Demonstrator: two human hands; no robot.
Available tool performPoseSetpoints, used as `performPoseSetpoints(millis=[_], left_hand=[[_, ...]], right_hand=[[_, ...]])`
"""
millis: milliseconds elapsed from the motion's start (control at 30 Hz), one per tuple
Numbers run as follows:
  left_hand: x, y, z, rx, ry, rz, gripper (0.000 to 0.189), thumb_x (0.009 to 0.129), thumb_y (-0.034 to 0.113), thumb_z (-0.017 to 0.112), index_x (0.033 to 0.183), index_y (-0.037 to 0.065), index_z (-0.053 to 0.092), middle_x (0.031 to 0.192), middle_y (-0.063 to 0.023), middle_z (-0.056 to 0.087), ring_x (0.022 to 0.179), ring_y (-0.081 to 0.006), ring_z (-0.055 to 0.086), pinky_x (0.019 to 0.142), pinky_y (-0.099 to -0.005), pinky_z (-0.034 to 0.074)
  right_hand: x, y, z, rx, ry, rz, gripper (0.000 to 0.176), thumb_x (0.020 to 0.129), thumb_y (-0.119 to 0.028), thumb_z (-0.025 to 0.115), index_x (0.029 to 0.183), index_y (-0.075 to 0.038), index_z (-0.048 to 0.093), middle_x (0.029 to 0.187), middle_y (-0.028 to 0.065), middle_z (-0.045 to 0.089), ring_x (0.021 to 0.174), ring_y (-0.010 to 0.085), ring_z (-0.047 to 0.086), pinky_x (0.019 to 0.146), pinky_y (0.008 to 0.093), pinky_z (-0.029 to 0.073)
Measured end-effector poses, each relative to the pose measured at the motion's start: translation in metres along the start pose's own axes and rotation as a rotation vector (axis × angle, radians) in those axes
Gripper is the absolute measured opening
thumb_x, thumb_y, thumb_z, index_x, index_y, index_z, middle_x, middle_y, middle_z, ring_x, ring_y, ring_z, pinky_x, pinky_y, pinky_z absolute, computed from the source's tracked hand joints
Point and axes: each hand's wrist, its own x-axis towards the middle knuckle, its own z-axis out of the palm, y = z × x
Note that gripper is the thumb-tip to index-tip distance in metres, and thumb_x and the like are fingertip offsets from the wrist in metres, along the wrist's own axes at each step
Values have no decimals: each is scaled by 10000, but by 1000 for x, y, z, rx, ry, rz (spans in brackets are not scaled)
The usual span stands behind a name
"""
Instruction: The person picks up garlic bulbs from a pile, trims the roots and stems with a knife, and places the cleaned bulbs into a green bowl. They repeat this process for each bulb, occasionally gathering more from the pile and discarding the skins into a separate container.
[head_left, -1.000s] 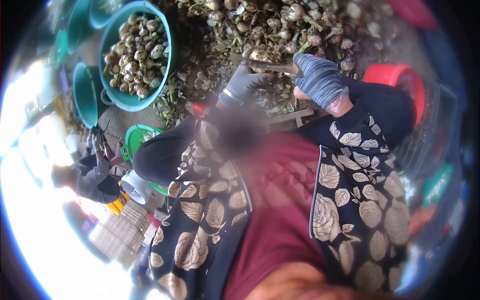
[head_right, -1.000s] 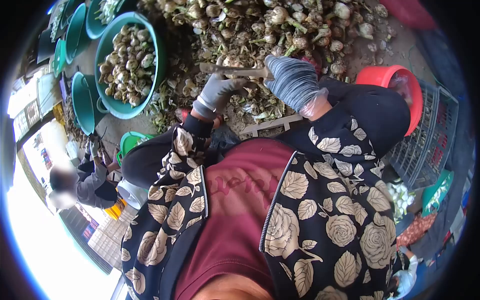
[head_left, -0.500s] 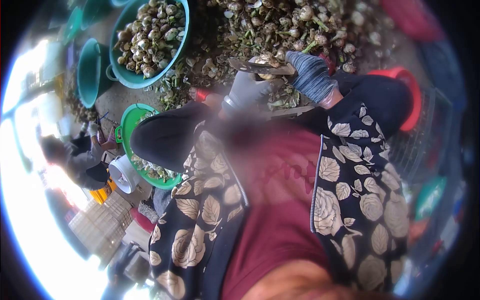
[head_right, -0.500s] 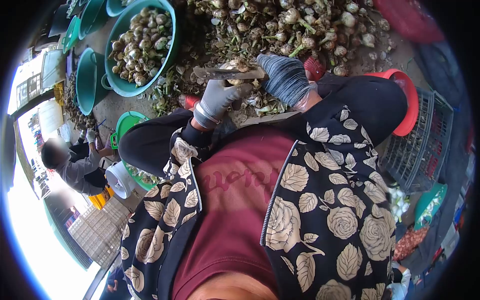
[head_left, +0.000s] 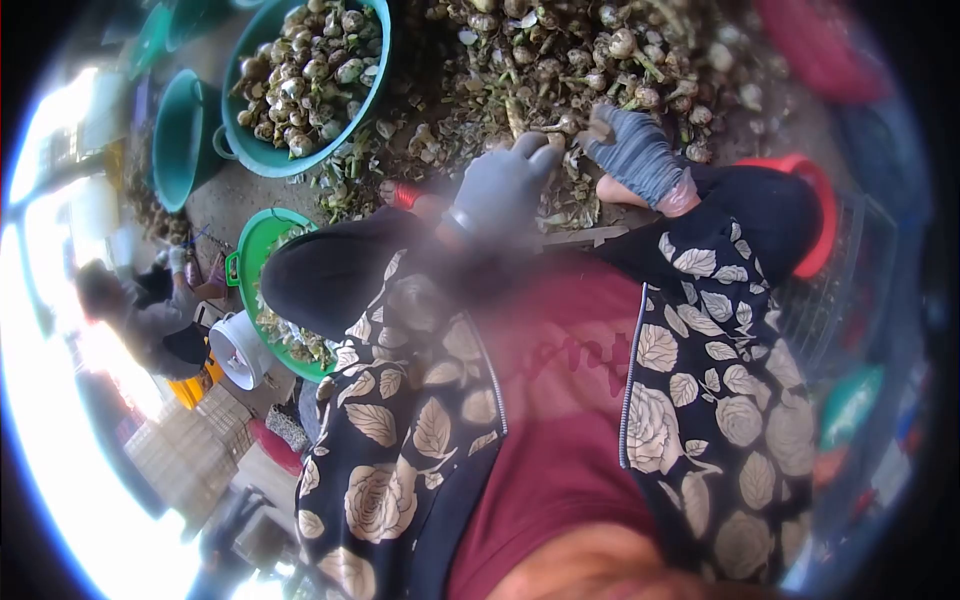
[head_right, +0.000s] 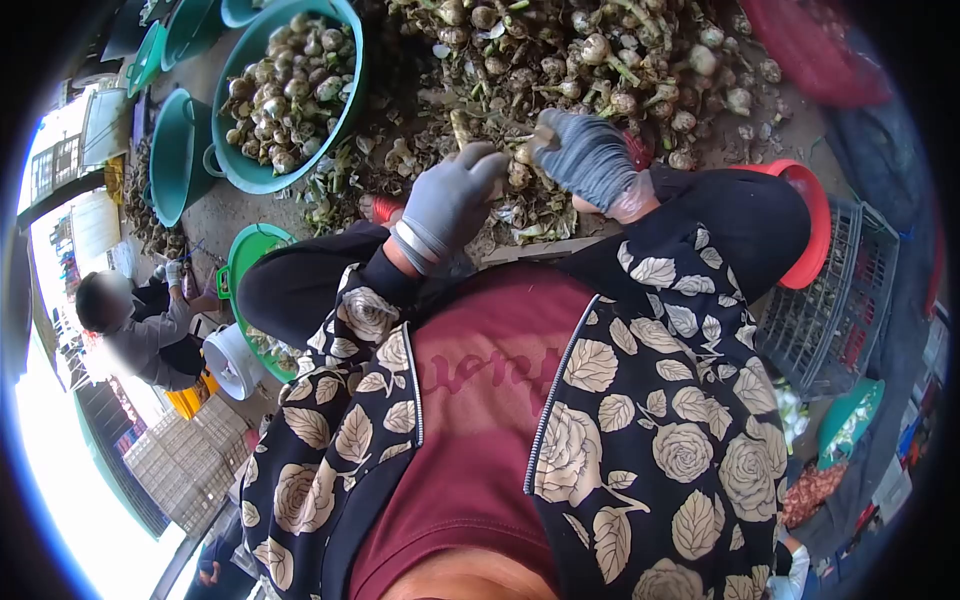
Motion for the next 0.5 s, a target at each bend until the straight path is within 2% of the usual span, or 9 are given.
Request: performPoseSetpoints(millis=[133, 167, 233, 267, 300, 367, 433, 467, 500], left_hand=[[8, -4, -3, 311, -100, 318, 305, 704, 69, 575, 998, 137, 533, 1023, -46, 539, 803, -252, 577, 626, -362, 509], [10, -16, -2, 327, -98, 302, 345, 663, 72, 585, 999, 138, 542, 1023, -37, 528, 804, -240, 559, 623, -329, 511], [9, -63, -10, 611, 14, 256, 282, 750, 38, 543, 1018, 129, 551, 976, -59, 549, 749, -242, 582, 605, -324, 515], [17, -90, -30, 475, 113, -15, 212, 781, 66, 541, 984, 123, 562, 879, -79, 569, 682, -253, 588, 572, -351, 519], [28, -96, -66, 442, 283, 16, 293, 774, 175, 605, 1049, 123, 517, 810, -101, 574, 700, -283, 605, 568, -370, 527], [18, -144, -102, 627, 568, -381, 667, 710, 443, 692, 1197, 133, 358, 843, -135, 578, 801, -330, 621, 611, -394, 539], [23, -158, -93, 634, 589, -433, 568, 729, 450, 676, 1127, 109, 456, 886, -131, 584, 809, -325, 617, 649, -413, 519], [27, -153, -65, 556, 457, -468, 529, 739, 442, 668, 1102, 104, 484, 905, -126, 587, 812, -323, 615, 659, -416, 511], [29, -152, -33, 479, 328, -500, 493, 749, 435, 661, 1077, 99, 511, 925, -120, 589, 814, -321, 613, 669, -420, 504]], right_hand=[[12, -9, -5, -224, -178, -102, 295, 758, -266, 573, 929, -26, 587, 775, 181, 611, 753, 331, 603, 692, 396, 487], [12, 2, -8, -373, -324, -101, 271, 748, -249, 576, 901, -27, 599, 778, 171, 616, 748, 318, 607, 688, 391, 490], [5, 33, -16, -665, -617, -102, 226, 728, -216, 582, 845, -27, 624, 782, 152, 627, 739, 293, 614, 679, 380, 495], [4, 59, -10, -540, -423, -77, 202, 731, -215, 590, 803, -28, 622, 744, 136, 620, 697, 271, 609, 645, 374, 494], [0, 89, 4, -417, -236, -48, 187, 733, -213, 598, 760, -29, 620, 707, 119, 613, 655, 249, 603, 612, 367, 493], [-3, 99, 13, -71, -37, 284, 187, 752, -213, 620, 705, -32, 606, 631, 84, 587, 563, 202, 572, 537, 329, 467], [10, 72, -3, 393, 11, 892, 217, 785, -214, 647, 681, -35, 584, 557, 47, 546, 462, 150, 521, 457, 266, 416], [6, 70, -6, 648, 112, 875, 235, 794, -225, 653, 665, -47, 568, 541, 10, 506, 422, 69, 459, 399, 234, 360], [5, 60, -9, 723, 146, 840, 231, 795, -216, 651, 667, -42, 566, 544, 12, 510, 420, 73, 458, 394, 237, 359]])
